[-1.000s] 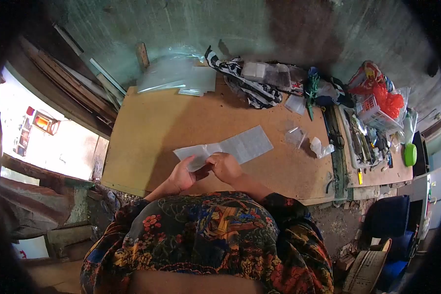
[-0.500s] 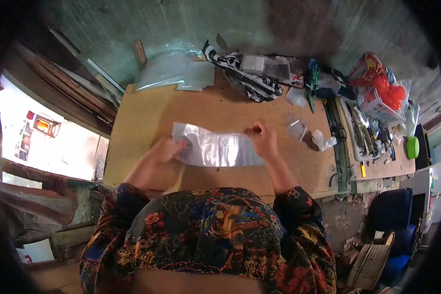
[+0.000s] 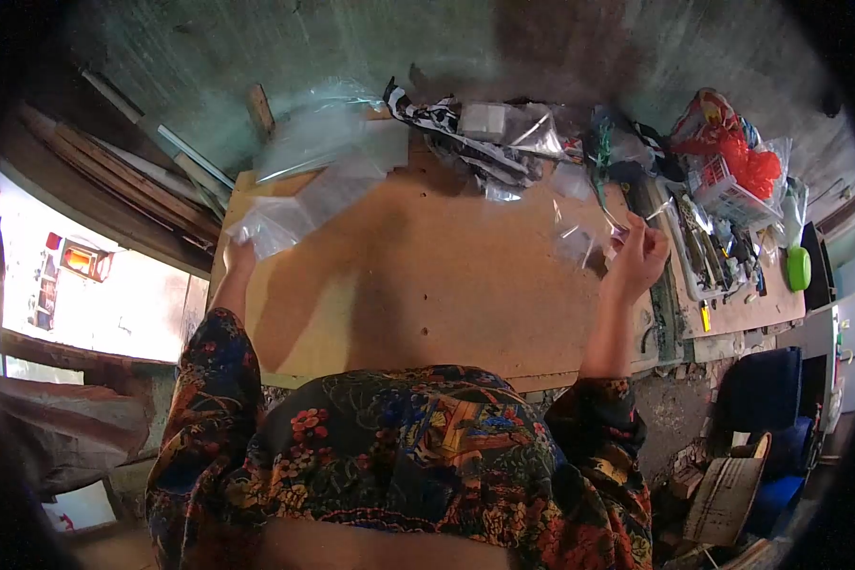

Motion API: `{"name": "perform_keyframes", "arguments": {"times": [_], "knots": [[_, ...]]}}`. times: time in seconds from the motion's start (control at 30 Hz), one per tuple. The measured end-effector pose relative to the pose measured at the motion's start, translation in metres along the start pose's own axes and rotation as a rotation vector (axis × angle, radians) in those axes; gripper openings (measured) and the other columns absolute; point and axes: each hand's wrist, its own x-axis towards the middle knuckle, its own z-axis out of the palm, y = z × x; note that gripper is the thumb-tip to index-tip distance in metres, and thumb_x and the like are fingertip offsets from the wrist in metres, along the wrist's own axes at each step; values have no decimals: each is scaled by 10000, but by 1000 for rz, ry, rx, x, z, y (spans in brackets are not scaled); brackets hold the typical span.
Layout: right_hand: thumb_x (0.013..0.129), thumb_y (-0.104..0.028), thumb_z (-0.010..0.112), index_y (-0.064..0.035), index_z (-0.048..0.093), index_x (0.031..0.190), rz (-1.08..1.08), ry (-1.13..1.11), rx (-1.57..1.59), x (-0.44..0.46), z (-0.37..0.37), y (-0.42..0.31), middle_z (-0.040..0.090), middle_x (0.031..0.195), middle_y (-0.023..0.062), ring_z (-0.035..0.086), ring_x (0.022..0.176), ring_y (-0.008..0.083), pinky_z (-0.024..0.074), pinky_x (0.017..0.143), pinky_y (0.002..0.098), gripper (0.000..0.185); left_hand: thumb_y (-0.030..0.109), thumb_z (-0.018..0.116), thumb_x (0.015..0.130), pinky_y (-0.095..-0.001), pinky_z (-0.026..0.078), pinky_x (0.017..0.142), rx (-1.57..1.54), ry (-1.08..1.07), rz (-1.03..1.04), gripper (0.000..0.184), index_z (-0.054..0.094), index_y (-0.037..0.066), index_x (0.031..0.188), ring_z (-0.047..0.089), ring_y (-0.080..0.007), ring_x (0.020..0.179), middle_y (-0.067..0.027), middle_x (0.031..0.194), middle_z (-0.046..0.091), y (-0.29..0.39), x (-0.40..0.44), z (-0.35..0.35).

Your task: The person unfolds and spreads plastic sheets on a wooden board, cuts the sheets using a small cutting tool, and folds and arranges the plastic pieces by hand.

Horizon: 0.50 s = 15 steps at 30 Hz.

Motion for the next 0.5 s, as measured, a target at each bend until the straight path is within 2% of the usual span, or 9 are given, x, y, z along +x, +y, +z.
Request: {"name": "perform_keyframes", "arguments": {"times": [0.07,0.1,0.2,0.23,0.33,0.37,0.43,0.47,0.5], "knots": [[814,-106,578,-46,489,839,-66,9,-40,-6,-2,-8,590,745,53,585,622,118,447,481,206,110,239,626,716,-423,428,817,-80,195,-138,471,475,10,1098,548,-341,953,-205,1032,558,4,-19,6],[815,-114,581,-50,483,830,-81,-103,-54,-18,7,-18,594,744,50,585,618,110,444,475,204,117,153,652,675,-417,370,908,-244,190,-405,620,367,15,1208,465,-348,1078,-205,1187,460,28,-32,-2],[831,-127,571,-41,486,855,-55,-330,-125,-54,33,-29,585,730,51,569,583,91,445,466,199,123,155,639,673,-410,278,991,32,432,-280,765,230,21,1305,301,-337,1225,-207,1314,317,98,-85,-2],[836,-120,562,-42,482,851,-29,-435,-135,-63,40,-32,592,738,56,570,578,92,446,464,202,113,170,650,669,-395,183,1041,-84,282,41,849,152,17,1339,130,-313,1300,-191,1394,166,93,-85,28],[841,-101,546,-41,464,825,105,-673,67,-92,65,-42,611,798,104,577,575,110,452,459,206,103,199,708,700,-354,118,1057,-669,-417,724,945,55,-4,1352,72,-286,1317,-181,1423,52,148,-141,65],[841,-101,546,-41,464,825,109,-680,66,-100,72,-49,611,798,104,577,575,110,452,459,206,103,273,713,704,-371,115,1052,-753,-590,658,1013,-15,-11,1348,81,-288,1312,-195,1421,23,200,-180,22],[844,-86,532,-52,457,810,420,-739,385,-109,81,-68,608,875,149,583,571,136,464,454,227,89,268,713,702,-391,115,1049,-959,-687,703,1036,-50,-22,1340,69,-298,1311,-212,1414,37,227,-201,38],[844,-86,532,-52,457,810,418,-743,382,-111,83,-74,608,875,149,583,571,136,464,454,227,89,268,713,702,-391,115,1049,-964,-684,702,1036,-50,-22,1340,69,-298,1311,-212,1414,37,233,-207,42],[843,-81,531,-58,458,807,494,-730,519,-111,84,-79,602,897,161,582,564,148,470,454,238,84,271,710,706,-396,110,1049,-995,-813,537,1042,-66,-25,1336,78,-303,1309,-213,1409,62,237,-212,46]]}}
